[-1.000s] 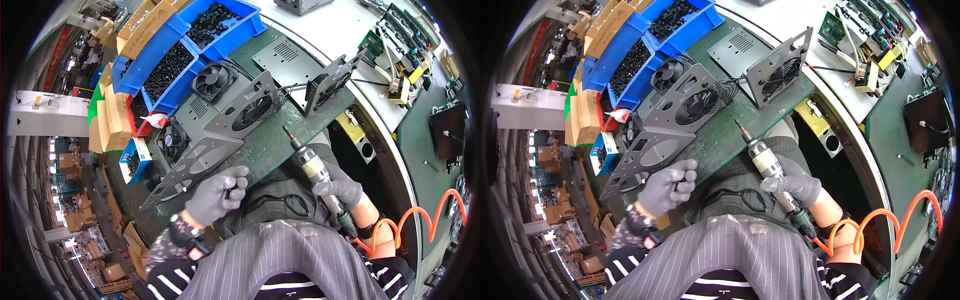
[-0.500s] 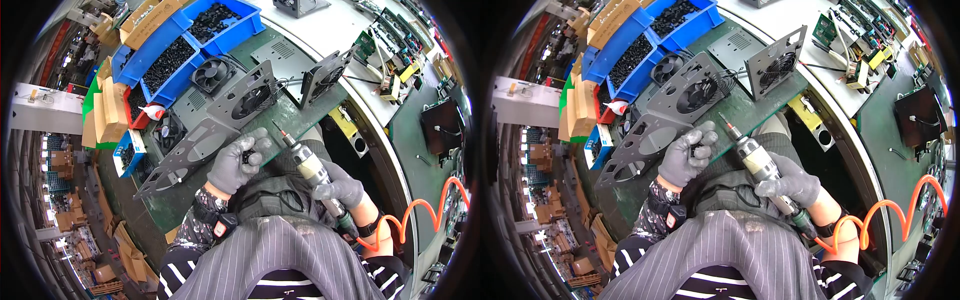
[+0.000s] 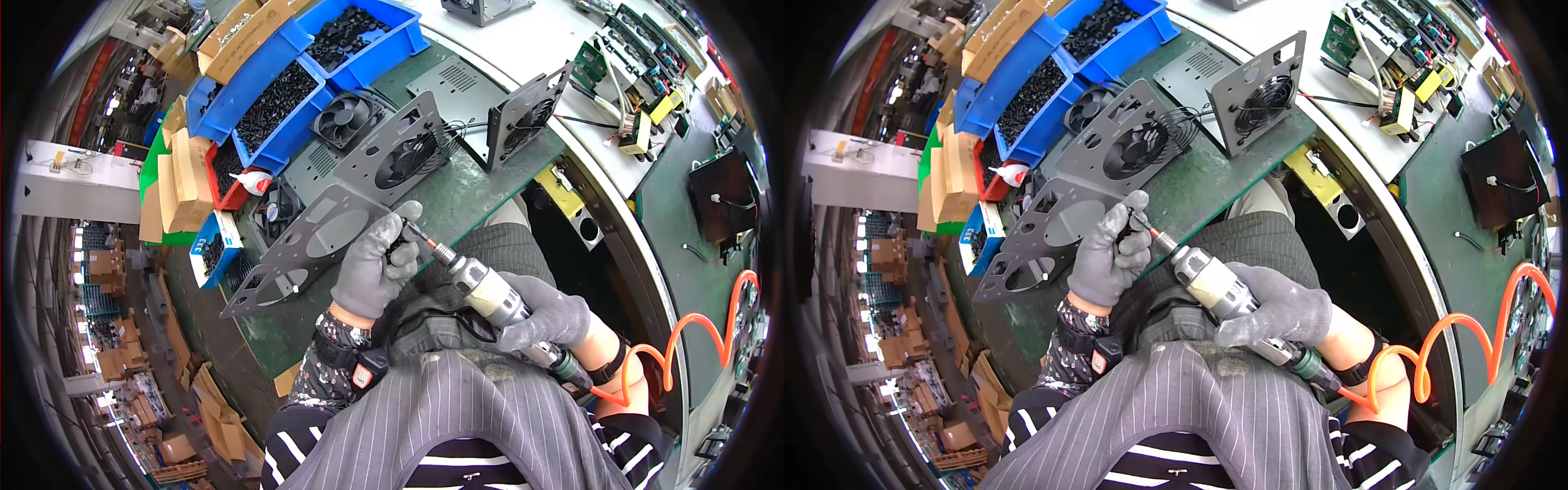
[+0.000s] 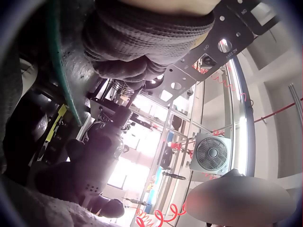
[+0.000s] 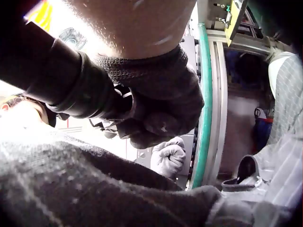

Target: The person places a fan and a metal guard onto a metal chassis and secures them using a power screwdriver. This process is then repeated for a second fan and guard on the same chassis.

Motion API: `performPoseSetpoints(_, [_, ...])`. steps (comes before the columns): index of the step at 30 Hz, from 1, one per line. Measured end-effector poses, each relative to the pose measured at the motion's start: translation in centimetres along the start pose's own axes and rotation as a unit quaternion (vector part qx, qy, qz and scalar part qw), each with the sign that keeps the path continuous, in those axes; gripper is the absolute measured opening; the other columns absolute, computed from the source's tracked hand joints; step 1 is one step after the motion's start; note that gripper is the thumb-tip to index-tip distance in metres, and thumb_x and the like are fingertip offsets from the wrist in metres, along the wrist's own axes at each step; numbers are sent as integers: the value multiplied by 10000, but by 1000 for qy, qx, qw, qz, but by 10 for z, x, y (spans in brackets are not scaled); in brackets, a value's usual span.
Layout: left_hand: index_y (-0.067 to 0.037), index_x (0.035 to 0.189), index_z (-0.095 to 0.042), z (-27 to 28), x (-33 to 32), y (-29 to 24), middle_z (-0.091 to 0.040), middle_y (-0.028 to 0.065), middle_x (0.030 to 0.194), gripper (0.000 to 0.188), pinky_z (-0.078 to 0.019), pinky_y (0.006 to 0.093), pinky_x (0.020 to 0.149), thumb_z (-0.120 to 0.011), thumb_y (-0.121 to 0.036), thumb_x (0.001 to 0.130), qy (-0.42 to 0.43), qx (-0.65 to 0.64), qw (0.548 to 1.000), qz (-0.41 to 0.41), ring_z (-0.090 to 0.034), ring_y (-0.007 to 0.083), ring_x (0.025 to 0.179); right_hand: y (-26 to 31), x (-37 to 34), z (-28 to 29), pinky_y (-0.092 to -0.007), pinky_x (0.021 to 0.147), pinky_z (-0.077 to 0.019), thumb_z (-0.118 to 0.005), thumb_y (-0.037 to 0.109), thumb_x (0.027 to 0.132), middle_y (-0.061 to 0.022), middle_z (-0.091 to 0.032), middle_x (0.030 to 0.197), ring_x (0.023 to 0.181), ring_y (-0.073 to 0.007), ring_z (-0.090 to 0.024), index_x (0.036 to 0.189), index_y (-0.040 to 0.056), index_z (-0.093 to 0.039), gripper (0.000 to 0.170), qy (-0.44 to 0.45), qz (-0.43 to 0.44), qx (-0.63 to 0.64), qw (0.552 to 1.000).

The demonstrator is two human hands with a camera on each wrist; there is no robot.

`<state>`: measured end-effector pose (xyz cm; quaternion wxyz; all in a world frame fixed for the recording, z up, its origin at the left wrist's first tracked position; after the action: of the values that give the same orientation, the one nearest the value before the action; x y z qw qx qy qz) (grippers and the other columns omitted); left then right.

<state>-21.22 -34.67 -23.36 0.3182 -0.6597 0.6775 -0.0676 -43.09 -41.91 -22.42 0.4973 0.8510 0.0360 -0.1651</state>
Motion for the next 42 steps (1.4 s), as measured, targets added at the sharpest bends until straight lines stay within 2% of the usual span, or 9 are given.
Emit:
performPoseSetpoints(4, [-8, 1166, -540, -9, -1, 2, -553, 7, 806, 330, -342, 169, 457, -566, -227, 920, -13, 15, 1000, -12, -414, 54, 578, 1, -2, 0, -287, 779, -443, -823, 380, 639, -53, -558, 946, 861, -137, -523, 1177, -23, -479, 755, -1, 8, -2, 1000])
performPoseSetpoints(9, [21, 1176, -542, -19, -2, -5, -469, -39, 644, 378, -287, 166, 447, -581, -246, 911, -104, 237, 965, -51, -365, 30, 518, 4, -4, 2, -287, 778, -442, -815, 368, 654, -52, -555, 940, 858, -135, -517, 1180, -22, -478, 737, 12, 0, -12, 1000])
performPoseSetpoints(13, [19, 1176, -548, -10, -1, -11, -444, -52, 645, 411, -268, 169, 445, -599, -279, 898, -65, 259, 963, -41, -344, 29, 515, 5, 1, 5, -280, 775, -440, -821, 363, 646, -45, -547, 945, 862, -128, -511, 1184, -22, -476, 746, 39, -8, 8, 999])
performPoseSetpoints(15, [13, 1224, -508, -14, -2, -11, -409, -56, 644, 457, -249, 173, 444, -598, -293, 895, 82, 193, 974, -81, -321, 26, 513, 5, 3, 4, -269, 783, -440, -830, 360, 631, -35, -545, 955, 873, -116, -509, 1193, -19, -472, 767, 73, 10, 58, 996])
performPoseSetpoints(20, [-36, 1400, -292, -9, 10, 6, -336, -54, 660, 713, -246, 169, 446, -645, -226, 810, -42, 180, 979, -89, -323, 26, 525, 64, 8, 2, -276, 850, -425, -839, 363, 609, -42, -544, 1027, 927, -119, -504, 1249, -16, -444, 843, -8, 75, -32, 997])
performPoseSetpoints(25, [-44, 1437, -216, -5, 28, 19, -389, -34, 776, 648, -335, 170, 489, -538, -86, 877, -41, 314, 936, -154, -364, 35, 564, 118, 42, -1, -270, 815, -445, -829, 303, 624, -53, -568, 1004, 902, -119, -534, 1248, -4, -446, 794, -59, 186, -48, 980])
performPoseSetpoints(29, [-115, 1415, -290, -20, 25, 18, -384, -45, 763, 595, -322, 181, 481, -522, -52, 871, -114, 173, 973, -106, -359, 36, 555, 145, 75, -7, -277, 811, -446, -801, 254, 650, -44, -571, 996, 898, -110, -528, 1224, -6, -468, 712, -63, 287, -91, 952])
performPoseSetpoints(34, [-142, 1319, -423, 0, 26, 22, -381, -49, 714, 490, -301, 182, 444, -520, -49, 848, -65, 148, 979, -126, -361, 30, 529, 143, 105, -1, -303, 876, -433, -802, 322, 665, -78, -577, 1058, 970, -145, -523, 1280, -16, -438, 791, -96, 265, -169, 944])
performPoseSetpoints(42, [-48, 1352, -418, -25, -6, -9, -384, -39, 703, 545, -359, 195, 485, -542, -23, 821, -121, 333, 899, -258, -393, 38, 541, 146, 106, -5, -283, 814, -454, -796, 290, 675, -61, -588, 1016, 902, -128, -538, 1267, -16, -448, 752, -89, 272, -176, 942])
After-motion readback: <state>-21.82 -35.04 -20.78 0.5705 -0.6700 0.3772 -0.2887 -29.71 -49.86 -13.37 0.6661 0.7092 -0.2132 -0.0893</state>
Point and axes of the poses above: each hand's wrist, its own x-axis towards the middle knuckle, its own z-axis out of the back of the hand, y = z × x, the point moved 3 cm from there along x, towards the middle knuckle
